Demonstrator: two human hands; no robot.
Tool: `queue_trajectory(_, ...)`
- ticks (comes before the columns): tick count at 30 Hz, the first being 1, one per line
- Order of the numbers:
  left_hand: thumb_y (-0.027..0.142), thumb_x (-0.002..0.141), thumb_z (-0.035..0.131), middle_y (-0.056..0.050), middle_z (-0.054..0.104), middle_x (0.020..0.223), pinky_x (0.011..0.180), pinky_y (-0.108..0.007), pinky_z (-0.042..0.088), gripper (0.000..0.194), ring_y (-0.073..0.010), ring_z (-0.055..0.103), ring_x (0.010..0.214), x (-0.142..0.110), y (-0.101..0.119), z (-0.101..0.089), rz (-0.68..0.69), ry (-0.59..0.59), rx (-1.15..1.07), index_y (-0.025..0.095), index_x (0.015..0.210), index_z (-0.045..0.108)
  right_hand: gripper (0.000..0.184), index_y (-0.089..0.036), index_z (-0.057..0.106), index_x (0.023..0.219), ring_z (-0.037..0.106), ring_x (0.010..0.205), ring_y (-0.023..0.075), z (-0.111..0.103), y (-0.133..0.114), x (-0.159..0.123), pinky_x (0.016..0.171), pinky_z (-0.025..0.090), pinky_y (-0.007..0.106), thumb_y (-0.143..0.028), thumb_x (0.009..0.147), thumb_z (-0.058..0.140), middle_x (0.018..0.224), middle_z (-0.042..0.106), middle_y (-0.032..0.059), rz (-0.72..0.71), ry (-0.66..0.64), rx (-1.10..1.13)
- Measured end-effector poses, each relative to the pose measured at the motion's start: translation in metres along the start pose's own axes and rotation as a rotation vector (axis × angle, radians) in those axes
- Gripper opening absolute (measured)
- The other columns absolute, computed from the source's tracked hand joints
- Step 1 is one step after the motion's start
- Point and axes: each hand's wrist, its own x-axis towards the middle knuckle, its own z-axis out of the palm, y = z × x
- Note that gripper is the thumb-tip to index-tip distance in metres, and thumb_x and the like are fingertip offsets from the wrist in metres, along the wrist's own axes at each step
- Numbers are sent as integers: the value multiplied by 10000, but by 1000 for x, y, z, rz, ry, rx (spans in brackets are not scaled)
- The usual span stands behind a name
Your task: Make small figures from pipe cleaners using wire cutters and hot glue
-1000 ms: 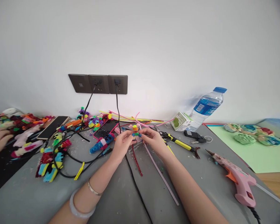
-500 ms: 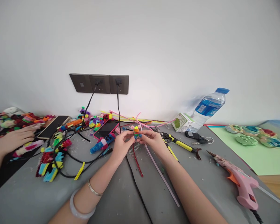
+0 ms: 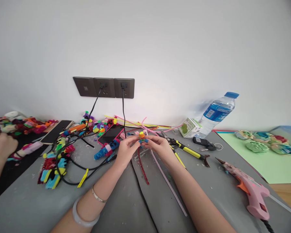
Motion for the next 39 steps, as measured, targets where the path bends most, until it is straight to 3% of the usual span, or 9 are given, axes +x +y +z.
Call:
queue_trajectory(17, 340, 723, 795, -137, 719, 1203, 1010, -430, 527, 336, -315, 655, 1158, -1, -1, 0, -29, 33, 20, 151, 1000, 791, 450, -169, 768, 880, 753, 770, 222, 2, 0, 3, 800, 605, 369, -509, 600, 861, 847, 778, 67, -23, -6, -27)
queue_trajectory(25, 344, 671, 825, -128, 767, 1068, 999, -446, 526, 333, -311, 691, 1088, 1, -5, 0, -56, 46, 10, 142, 934, 790, 425, -178, 760, 838, 727, 720, 181, 5, -2, 1, 756, 595, 325, -513, 596, 859, 822, 760, 49, -12, -1, -33)
queue_trajectory(39, 320, 652, 826, -119, 775, 1052, 1001, -442, 521, 320, -317, 680, 1122, 1, -2, 2, -77, 35, 0, 149, 918, 780, 414, -178, 734, 805, 720, 704, 182, 2, 0, 2, 742, 589, 332, -513, 596, 858, 787, 751, 42, -48, -2, -59)
